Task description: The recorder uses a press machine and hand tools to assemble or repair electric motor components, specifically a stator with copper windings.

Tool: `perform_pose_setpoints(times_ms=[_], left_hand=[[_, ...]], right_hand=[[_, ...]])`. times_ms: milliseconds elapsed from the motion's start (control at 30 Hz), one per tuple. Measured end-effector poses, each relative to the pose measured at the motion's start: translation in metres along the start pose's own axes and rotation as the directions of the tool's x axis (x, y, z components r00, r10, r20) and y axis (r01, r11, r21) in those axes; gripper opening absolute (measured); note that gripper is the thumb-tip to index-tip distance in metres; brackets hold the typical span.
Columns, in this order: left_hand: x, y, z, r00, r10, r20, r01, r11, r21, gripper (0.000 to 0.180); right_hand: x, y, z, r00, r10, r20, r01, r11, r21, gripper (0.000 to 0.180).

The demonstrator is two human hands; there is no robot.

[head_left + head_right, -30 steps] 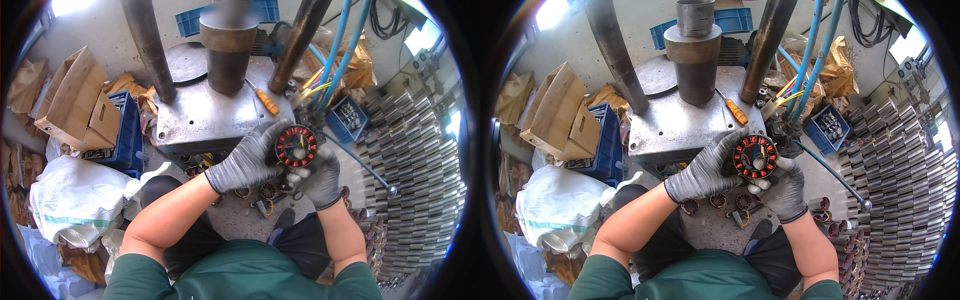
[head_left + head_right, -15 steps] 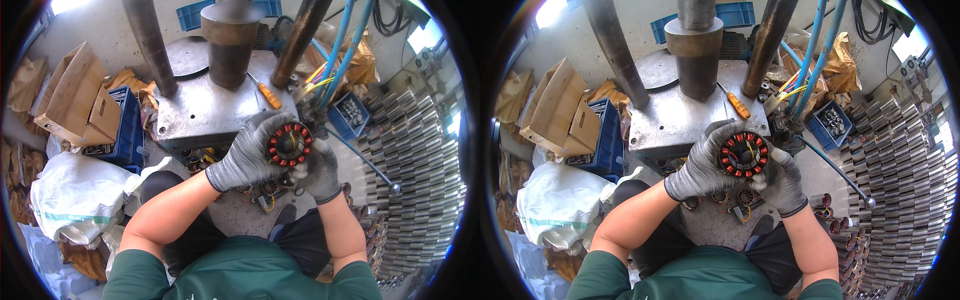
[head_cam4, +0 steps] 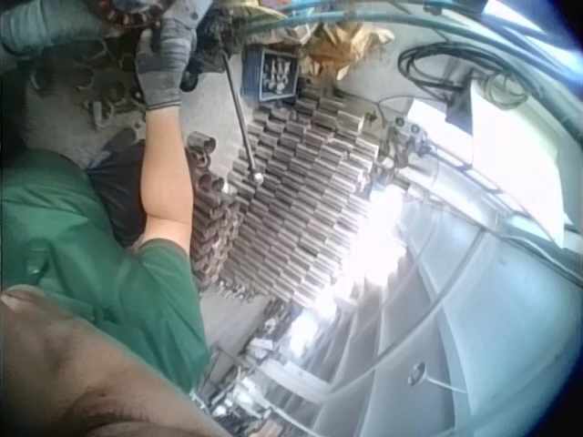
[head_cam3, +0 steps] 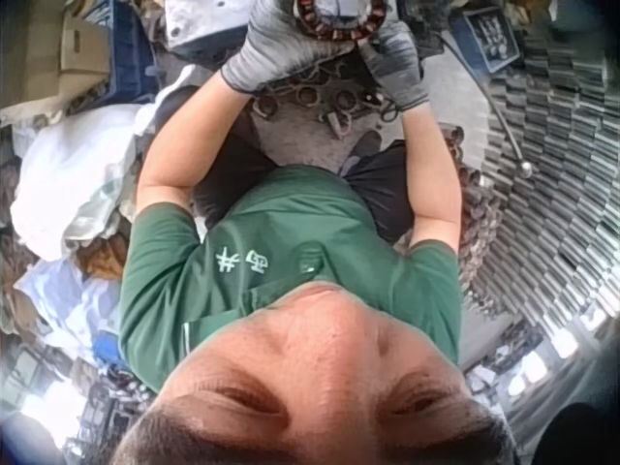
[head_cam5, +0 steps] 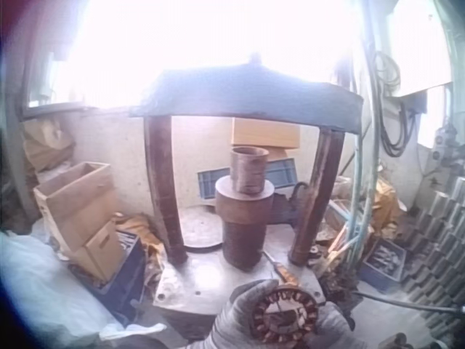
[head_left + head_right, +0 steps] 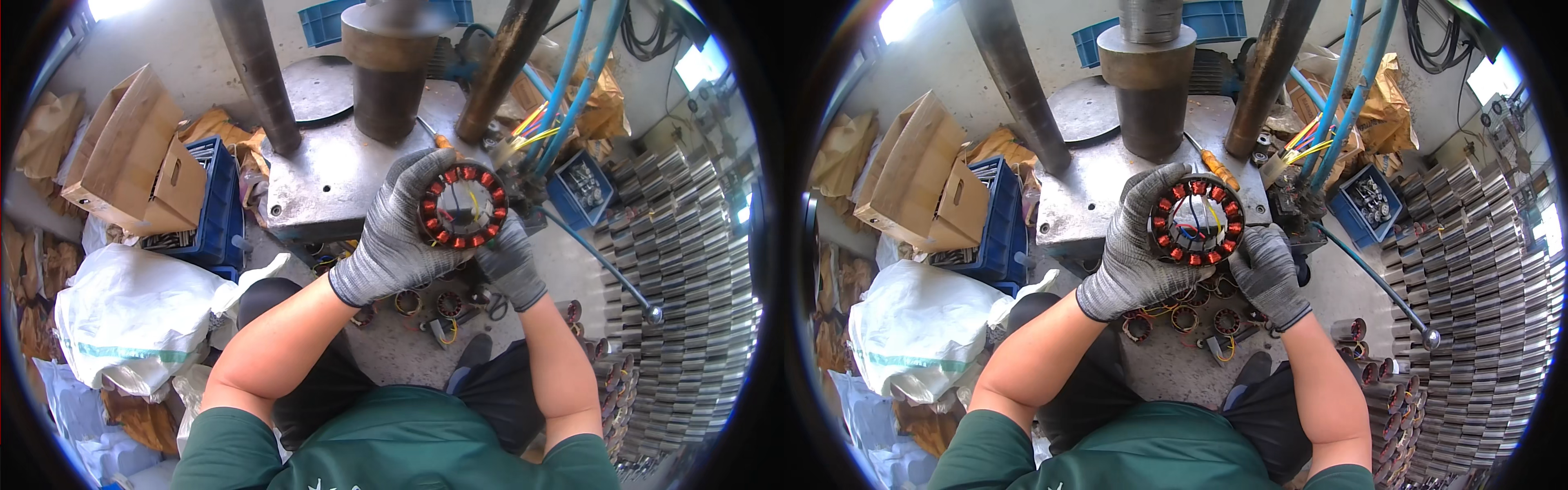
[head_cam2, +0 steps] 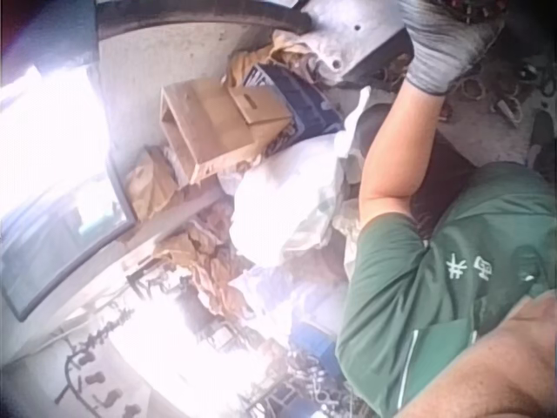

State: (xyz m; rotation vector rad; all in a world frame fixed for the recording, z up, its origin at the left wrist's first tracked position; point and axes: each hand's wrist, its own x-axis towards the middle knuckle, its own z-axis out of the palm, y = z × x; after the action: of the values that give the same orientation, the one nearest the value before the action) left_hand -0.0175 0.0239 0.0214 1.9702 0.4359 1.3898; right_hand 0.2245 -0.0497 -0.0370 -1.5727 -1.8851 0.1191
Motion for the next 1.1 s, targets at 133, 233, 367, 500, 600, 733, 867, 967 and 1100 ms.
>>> perform_pose_setpoints(times_ms=[133,233,367,500,600,733,867,967,1100], left_hand=[[-0.001,-0.002,-0.008,1.0,-0.015,-0.011,0.015,1.0,0.005,0.115],[0.002,-0.001,-0.01,1.0,0.017,0.003,-0.017,0.999,0.05,0.119],[-0.003,-0.004,-0.011,0.997,-0.081,0.005,0.081,0.997,0.001,0.12],[0.003,-0.001,-0.01,1.0,0.008,-0.018,-0.007,0.998,0.07,0.121],[0.002,-0.002,-0.013,0.999,-0.026,-0.045,0.028,0.999,0.034,0.12],[0.005,-0.003,-0.014,0.996,0.055,-0.069,-0.047,0.992,0.113,0.117],[0.013,0.007,-0.019,0.969,0.213,-0.122,-0.193,0.968,0.159,0.108],[0.015,0.009,-0.019,0.96,0.25,-0.126,-0.228,0.959,0.166,0.109],[0.012,0.007,-0.018,0.97,0.205,-0.133,-0.178,0.965,0.192,0.11]], right_hand=[[0.009,0.009,0.028,0.997,-0.054,-0.054,0.041,0.978,-0.206,0.041],[0.012,0.026,0.049,0.966,0.247,-0.073,-0.129,0.707,0.696,0.05],[0.021,0.02,0.056,0.959,0.277,-0.064,-0.155,0.699,0.698,0.058],[0.013,0.045,0.061,0.996,-0.042,-0.08,0.021,0.969,-0.245,0.058],[0.022,0.032,0.059,0.977,-0.211,0.019,0.187,0.815,-0.549,0.056],[0.021,0.04,0.066,0.965,-0.248,0.084,0.248,0.767,-0.592,0.054],[0.017,0.044,0.08,0.998,-0.052,-0.02,0.052,0.999,-0.013,0.047],[0.022,0.043,0.082,0.98,-0.2,-0.026,0.176,0.912,-0.37,0.044],[0.027,0.04,0.079,0.928,-0.37,0.044,0.272,0.59,-0.76,0.042]])
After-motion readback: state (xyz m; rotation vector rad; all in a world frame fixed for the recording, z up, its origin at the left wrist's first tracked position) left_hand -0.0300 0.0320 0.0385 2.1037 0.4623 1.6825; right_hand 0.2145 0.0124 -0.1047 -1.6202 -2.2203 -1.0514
